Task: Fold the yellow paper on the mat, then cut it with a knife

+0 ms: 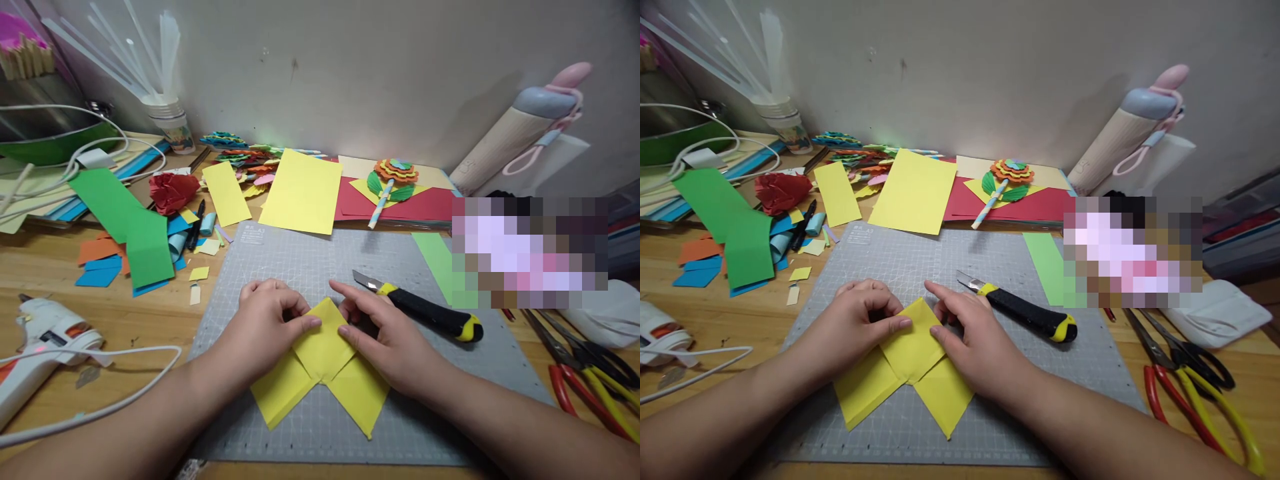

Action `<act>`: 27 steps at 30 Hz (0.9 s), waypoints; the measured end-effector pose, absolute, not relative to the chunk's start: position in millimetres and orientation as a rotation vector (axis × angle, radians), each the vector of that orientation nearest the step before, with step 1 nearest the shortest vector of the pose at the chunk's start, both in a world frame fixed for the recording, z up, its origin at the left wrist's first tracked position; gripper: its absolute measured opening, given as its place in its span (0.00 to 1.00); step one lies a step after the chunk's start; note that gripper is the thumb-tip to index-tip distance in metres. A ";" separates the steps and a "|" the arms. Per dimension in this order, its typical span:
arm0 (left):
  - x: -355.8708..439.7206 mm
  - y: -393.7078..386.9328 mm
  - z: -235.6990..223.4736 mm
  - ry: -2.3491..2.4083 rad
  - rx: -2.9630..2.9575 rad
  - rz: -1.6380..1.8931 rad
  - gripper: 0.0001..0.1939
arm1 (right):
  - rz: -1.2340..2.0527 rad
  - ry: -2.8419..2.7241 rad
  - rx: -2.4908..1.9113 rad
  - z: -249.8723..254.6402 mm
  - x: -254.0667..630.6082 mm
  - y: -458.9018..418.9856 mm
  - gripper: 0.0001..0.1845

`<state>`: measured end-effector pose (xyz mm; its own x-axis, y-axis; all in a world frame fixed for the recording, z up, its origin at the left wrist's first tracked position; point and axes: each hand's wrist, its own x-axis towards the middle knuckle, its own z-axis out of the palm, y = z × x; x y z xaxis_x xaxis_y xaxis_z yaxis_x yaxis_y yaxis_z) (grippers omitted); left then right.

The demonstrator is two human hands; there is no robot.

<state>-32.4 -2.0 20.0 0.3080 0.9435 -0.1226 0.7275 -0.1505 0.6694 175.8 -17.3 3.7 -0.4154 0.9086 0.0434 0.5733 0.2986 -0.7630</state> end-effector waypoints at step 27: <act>-35.8 -2.9 14.8 1.622 2.050 0.525 0.10 | 0.442 -2.523 -0.848 21.2 178.6 -28.3 0.13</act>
<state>-35.8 -2.9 14.8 0.2272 0.9738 0.0078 0.7935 -0.1897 0.5783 178.6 -28.3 21.2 -0.7151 0.6296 0.3038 0.4889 0.7611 -0.4263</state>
